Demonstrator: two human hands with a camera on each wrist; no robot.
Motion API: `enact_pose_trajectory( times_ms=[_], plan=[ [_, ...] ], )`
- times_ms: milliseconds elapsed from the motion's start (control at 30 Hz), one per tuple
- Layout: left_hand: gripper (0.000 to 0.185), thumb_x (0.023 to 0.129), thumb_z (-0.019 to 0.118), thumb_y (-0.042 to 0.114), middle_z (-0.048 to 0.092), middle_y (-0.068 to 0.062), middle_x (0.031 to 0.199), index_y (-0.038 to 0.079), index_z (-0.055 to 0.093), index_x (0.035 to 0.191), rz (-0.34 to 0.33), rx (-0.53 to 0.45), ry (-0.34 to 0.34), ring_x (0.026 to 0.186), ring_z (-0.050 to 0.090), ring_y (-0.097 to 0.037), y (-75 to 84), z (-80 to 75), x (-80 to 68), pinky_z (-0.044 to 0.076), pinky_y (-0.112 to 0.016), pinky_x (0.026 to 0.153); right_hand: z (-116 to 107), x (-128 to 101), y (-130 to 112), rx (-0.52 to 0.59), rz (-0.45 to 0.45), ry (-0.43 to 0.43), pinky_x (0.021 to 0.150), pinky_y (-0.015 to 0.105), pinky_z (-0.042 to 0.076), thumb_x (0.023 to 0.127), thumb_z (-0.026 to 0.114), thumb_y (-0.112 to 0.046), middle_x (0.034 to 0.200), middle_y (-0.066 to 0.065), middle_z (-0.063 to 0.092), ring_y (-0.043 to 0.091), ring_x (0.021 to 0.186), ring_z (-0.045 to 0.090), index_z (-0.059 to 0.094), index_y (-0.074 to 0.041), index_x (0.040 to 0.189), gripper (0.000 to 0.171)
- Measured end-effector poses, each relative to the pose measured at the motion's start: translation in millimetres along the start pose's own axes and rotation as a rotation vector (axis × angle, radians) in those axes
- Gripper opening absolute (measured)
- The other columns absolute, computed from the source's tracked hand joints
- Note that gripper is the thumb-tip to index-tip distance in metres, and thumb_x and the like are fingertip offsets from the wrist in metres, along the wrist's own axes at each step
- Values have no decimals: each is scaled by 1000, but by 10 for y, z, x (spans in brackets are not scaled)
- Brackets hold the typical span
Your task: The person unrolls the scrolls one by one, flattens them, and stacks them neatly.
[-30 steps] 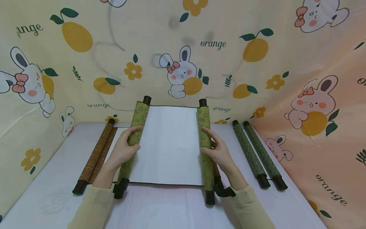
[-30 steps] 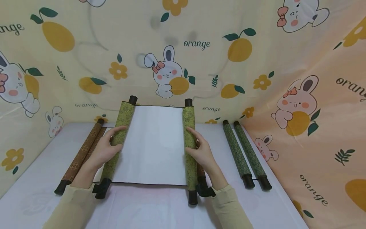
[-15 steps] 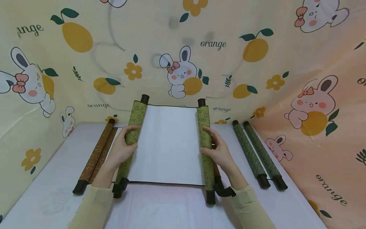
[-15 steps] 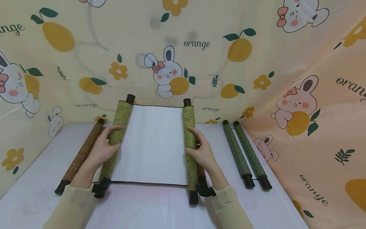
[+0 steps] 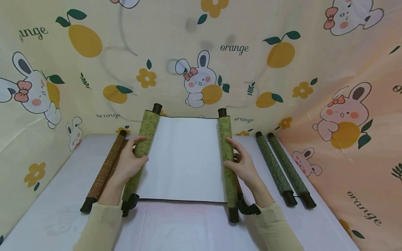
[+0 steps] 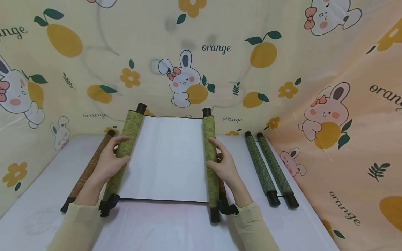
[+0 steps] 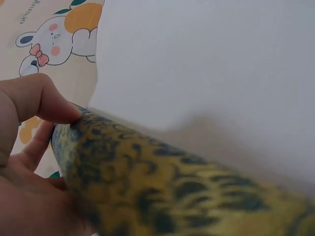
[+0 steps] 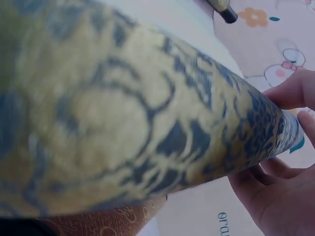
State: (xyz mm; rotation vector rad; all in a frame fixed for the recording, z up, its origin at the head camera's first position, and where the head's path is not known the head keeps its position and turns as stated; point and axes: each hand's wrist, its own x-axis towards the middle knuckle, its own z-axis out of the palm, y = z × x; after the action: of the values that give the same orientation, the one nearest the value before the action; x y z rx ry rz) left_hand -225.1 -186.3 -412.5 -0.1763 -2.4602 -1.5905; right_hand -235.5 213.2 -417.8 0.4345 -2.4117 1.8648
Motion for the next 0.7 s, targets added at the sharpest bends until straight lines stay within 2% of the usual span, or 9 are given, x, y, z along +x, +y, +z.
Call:
enact_pose_trajectory(
  times_ms=[167,267,333,400,433,500,567,633,700],
  plan=[
    [68,91,61,-8,32,-22,163,8,43,155,8,26,17,138,37,-41,2,-69,5,43,-41,75,-20,-6,-8,16,6,6,78,33,49,92,58,13,164,9,32,39,126,54,41,-29,160,82],
    [66,92,59,-7,28,-25,164,10,45,155,-8,37,5,140,32,-44,8,-103,4,45,-41,72,-30,-18,-29,24,20,10,66,30,43,92,54,12,168,6,27,37,123,52,42,-29,160,80],
    [65,93,57,-6,26,-25,165,10,46,155,-20,35,0,142,29,-43,6,-119,0,44,-42,76,-36,-19,-33,18,37,18,59,29,38,92,51,11,170,5,24,28,99,57,43,-30,160,80],
    [65,94,56,-5,24,-25,165,10,45,156,-28,28,-1,142,27,-43,1,-130,-6,43,-41,74,-42,-16,-32,8,51,24,54,28,32,93,50,9,171,2,21,23,76,47,43,-32,160,79],
    [65,94,55,-5,24,-25,165,10,45,157,-29,22,-1,146,25,-43,-4,-134,-6,44,-44,81,-44,-12,-28,6,55,24,54,28,33,94,51,9,172,3,20,22,75,46,43,-32,160,78],
    [65,94,55,-6,24,-24,165,9,44,157,-32,3,3,151,19,-44,-7,-142,-4,40,-53,94,-46,-4,-15,-11,54,22,60,26,41,94,57,8,171,4,21,21,77,52,44,-31,159,77],
    [65,94,55,-7,24,-25,164,8,44,156,-26,-8,9,154,14,-45,-9,-144,1,32,-61,106,-46,-3,-10,-26,43,14,71,29,48,94,65,6,171,5,20,32,110,60,43,-31,160,79],
    [65,93,56,-8,25,-26,162,7,45,155,-11,-16,18,154,13,-45,-10,-140,7,24,-66,113,-45,-2,-1,-45,30,7,82,36,52,91,73,4,171,6,20,43,137,47,43,-30,160,82],
    [65,92,60,-9,26,-26,161,6,46,154,4,-13,27,153,15,-46,-13,-133,7,22,-69,115,-45,-3,4,-63,24,4,88,40,52,90,76,3,171,6,20,48,142,42,42,-30,159,84]
  ],
)
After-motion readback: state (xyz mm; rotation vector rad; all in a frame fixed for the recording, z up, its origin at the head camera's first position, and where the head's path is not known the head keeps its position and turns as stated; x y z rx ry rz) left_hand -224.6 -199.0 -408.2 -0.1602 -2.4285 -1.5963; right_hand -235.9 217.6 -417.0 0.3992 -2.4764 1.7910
